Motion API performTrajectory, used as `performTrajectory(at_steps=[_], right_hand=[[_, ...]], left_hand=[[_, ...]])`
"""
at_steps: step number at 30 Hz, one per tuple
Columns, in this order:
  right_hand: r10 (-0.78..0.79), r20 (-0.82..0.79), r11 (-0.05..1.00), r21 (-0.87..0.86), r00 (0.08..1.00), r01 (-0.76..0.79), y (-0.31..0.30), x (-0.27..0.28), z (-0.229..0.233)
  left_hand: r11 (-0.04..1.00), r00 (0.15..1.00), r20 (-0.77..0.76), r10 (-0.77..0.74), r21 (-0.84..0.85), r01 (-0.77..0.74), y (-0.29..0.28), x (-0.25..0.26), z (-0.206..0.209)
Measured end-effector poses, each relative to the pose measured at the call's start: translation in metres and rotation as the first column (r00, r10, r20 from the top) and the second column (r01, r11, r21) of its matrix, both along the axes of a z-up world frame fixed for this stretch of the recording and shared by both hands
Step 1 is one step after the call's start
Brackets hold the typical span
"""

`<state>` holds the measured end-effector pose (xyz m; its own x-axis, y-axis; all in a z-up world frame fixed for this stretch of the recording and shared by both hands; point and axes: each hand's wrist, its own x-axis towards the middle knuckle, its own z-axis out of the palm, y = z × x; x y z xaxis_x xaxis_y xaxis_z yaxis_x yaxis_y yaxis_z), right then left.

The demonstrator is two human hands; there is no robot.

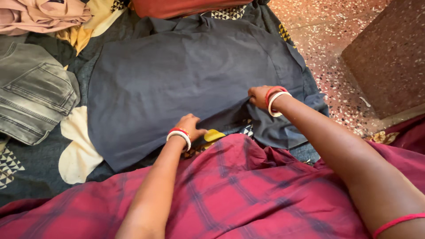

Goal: The person folds a dark blue shirt on a patterned mat. They button the shirt, lay it flat, fold the sleeves inward, fold the bottom up, and then fold the shirt in half.

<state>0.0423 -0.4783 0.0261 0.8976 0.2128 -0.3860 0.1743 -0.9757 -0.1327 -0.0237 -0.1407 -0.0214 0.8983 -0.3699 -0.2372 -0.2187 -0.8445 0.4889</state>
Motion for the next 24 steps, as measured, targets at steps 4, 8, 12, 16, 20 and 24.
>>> performTrajectory(at_steps=[4,8,12,16,20,24], right_hand=[[0.005,-0.071,1.000,-0.026,0.997,-0.007,-0.001,0.002,0.007],[0.040,-0.301,0.989,-0.125,0.953,-0.081,-0.007,0.009,0.009],[-0.001,-0.454,0.948,-0.284,0.891,-0.144,-0.019,0.020,0.009],[-0.003,-0.394,0.954,-0.277,0.919,-0.115,-0.031,0.039,0.019],[-0.006,-0.085,0.987,-0.158,0.996,-0.008,-0.032,0.053,0.034],[0.025,0.355,0.998,-0.070,0.934,0.000,-0.017,0.052,0.037]], left_hand=[[0.988,0.988,0.043,0.152,0.015,-0.152,0.021,0.013,-0.009],[0.948,0.949,0.056,0.310,0.061,-0.313,0.041,0.015,-0.009],[0.926,0.928,0.077,0.365,0.074,-0.370,0.049,0.015,-0.006],[0.913,0.913,0.107,0.393,0.072,-0.401,0.056,0.019,-0.006],[0.893,0.892,0.174,0.417,0.107,-0.438,0.071,0.028,-0.007],[0.867,0.866,0.234,0.443,0.136,-0.480,0.090,0.036,-0.012]])
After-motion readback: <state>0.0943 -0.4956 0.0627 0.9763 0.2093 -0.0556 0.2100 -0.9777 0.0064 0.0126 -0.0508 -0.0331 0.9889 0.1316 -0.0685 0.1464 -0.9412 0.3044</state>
